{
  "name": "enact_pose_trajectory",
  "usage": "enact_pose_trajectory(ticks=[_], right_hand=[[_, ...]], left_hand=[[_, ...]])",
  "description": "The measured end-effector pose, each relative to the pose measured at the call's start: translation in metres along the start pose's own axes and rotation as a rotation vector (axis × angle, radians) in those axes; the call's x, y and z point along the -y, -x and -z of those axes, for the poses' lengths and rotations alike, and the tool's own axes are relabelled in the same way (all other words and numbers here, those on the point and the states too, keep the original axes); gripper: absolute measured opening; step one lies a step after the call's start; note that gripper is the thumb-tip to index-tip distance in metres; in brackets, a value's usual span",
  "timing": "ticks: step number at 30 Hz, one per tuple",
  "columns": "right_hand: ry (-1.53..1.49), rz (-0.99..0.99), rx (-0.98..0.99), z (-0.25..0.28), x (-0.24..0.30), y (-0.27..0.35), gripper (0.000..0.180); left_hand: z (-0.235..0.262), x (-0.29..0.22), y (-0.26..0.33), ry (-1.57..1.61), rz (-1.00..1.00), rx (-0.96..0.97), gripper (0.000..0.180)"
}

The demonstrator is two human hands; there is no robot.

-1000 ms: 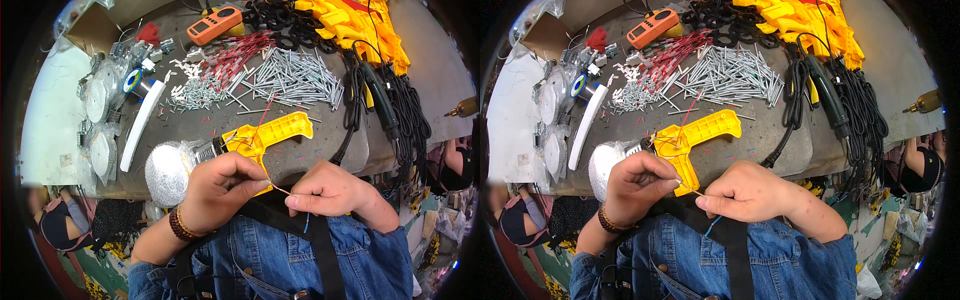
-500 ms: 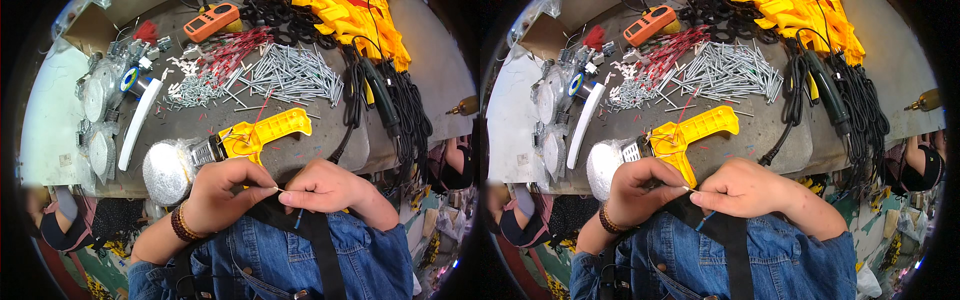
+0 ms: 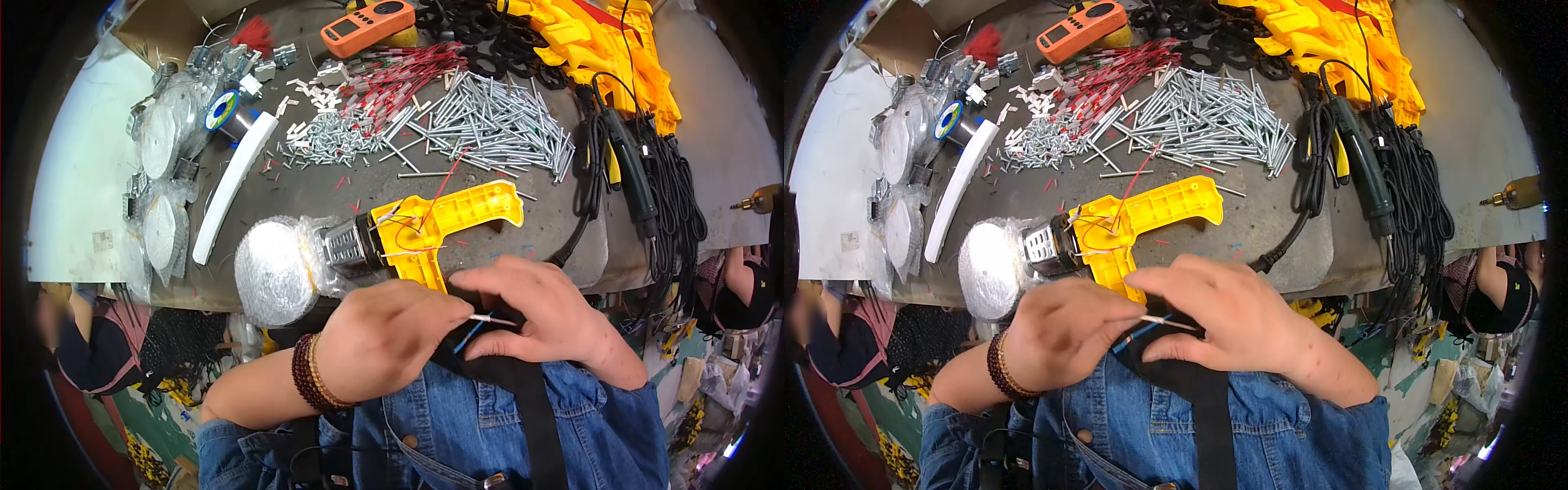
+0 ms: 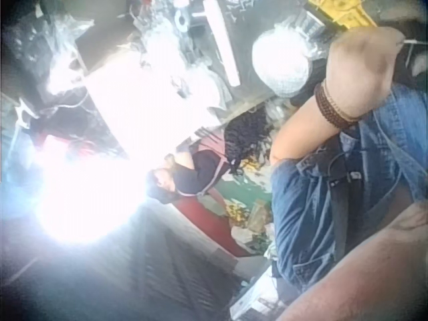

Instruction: Assembling a yellow trigger handle for a tool, including installing internal wiring and soldering connections.

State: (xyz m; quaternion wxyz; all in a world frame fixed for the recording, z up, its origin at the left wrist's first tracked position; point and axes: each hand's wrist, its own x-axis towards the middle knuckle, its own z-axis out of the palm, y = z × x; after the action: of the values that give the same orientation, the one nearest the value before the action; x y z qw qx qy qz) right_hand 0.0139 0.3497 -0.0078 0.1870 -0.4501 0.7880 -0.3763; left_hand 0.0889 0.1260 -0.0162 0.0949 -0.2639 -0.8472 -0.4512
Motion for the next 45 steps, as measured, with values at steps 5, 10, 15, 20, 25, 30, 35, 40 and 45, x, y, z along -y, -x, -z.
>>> enact_pose_trajectory(ticks=[5,10,15,20,25,30,35,40,45], right_hand=[[0.146,0.211,-0.256,-0.007,0.0,-0.002,0.034],[0.004,0.133,-0.213,-0.009,-0.005,0.001,0.025],[-0.18,0.134,-0.223,-0.019,-0.006,-0.002,0.018],[-0.146,-0.001,-0.136,-0.019,0.005,-0.008,0.018],[0.082,0.068,-0.075,-0.017,-0.003,-0.01,0.019],[-0.2,-0.229,-0.036,-0.016,-0.009,-0.012,0.017],[-0.864,-0.46,-0.158,-0.026,-0.022,-0.017,0.013],[-0.795,-0.463,-0.142,-0.031,-0.026,-0.036,0.014],[-0.829,-0.51,-0.18,-0.029,-0.014,-0.044,0.013]], left_hand=[[0.007,-0.001,0.002,-0.014,0.174,-0.107,0.014],[0.011,0.004,0.006,0.126,0.258,-0.075,0.011],[0.003,0.009,0.003,0.272,0.167,-0.02,0.012],[-0.001,0.011,0.01,-0.127,-0.008,-0.148,0.016],[0.005,0.003,0.01,-0.231,0.049,-0.066,0.013],[0.021,0.014,0.021,-0.289,0.056,-0.134,0.022],[0.03,0.011,-0.002,-0.447,0.111,-0.037,0.019],[0.01,0.04,-0.009,-0.581,-0.019,-0.02,0.017],[0.008,0.041,-0.004,-0.557,-0.014,-0.146,0.01]])
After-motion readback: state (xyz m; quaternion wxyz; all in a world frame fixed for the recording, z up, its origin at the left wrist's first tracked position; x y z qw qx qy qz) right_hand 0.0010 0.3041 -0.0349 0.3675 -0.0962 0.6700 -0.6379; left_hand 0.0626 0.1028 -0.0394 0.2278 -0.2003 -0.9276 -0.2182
